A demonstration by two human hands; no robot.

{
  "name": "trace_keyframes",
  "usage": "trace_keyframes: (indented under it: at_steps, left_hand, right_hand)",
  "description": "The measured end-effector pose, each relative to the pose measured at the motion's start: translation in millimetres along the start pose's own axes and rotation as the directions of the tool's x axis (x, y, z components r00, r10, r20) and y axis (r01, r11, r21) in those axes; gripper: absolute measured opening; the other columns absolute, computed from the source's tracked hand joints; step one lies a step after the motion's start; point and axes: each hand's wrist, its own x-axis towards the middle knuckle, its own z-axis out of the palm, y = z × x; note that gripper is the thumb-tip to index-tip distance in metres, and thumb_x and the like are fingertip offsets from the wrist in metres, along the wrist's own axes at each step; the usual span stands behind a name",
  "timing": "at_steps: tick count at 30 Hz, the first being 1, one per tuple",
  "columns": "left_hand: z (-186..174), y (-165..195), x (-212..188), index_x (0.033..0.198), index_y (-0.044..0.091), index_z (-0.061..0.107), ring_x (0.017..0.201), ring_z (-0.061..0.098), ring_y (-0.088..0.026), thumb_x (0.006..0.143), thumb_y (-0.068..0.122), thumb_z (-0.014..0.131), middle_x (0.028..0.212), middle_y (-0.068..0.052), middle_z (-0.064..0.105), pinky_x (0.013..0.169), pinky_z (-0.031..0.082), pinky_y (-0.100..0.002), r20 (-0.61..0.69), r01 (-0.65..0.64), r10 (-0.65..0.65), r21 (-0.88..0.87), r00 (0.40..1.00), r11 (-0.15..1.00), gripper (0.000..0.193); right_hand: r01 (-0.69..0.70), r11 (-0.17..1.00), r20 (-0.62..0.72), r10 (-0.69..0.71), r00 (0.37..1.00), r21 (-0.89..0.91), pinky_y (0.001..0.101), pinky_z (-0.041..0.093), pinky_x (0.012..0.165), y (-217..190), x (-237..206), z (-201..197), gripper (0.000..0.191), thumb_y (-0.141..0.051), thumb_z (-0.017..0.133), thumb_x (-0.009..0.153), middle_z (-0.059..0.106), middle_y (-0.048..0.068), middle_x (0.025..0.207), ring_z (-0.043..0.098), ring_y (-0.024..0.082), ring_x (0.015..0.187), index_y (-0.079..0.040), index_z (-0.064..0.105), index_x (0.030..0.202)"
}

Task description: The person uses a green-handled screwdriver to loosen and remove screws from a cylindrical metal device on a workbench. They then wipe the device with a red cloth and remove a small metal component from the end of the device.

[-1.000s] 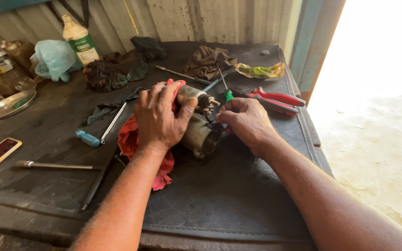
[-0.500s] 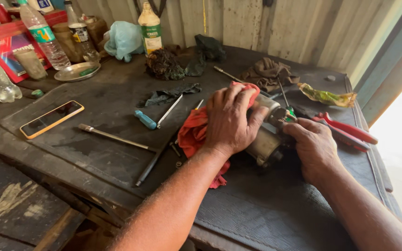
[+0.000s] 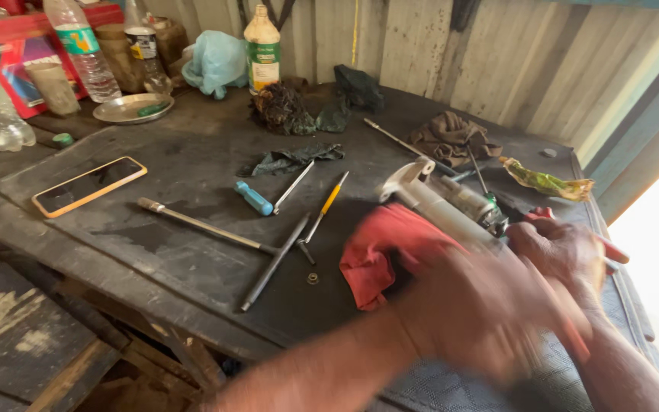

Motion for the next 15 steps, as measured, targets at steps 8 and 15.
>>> trace_keyframes:
  at_steps: [8,15]
  left_hand:
    - [7,-2,3,0.117,0.023,0.063,0.101,0.064,-0.019,0.105,0.022,0.062,0.114,0.004,0.068,0.096,0.049,-0.035,0.013,-0.04,0.041,-0.081,0.999,0.996,0.013]
    - [-3,-21,8,0.147,-0.001,0.043,0.128,0.055,-0.03,0.112,0.054,0.046,0.14,-0.019,0.053,0.117,0.041,-0.04,-0.301,0.286,-0.327,-0.175,0.896,0.942,0.065]
  right_hand:
    - [0.454,0.841,0.164,-0.513,0.843,0.296,0.0401,0.048,0.082,11,-12,-17,0.049,-0.044,0.06,0.107,0.068,0.017,0.099,0.061,0.023,0.096,0.004,0.071,0.11]
    - [0.103,0.679,0.356,-0.5,0.789,0.727,0.0358,0.053,0.091,-13,-34,-17,0.043,-0.03,0.062,0.1,0.068,0.012,0.13,0.066,0.02,0.115,-0.009,0.066,0.137]
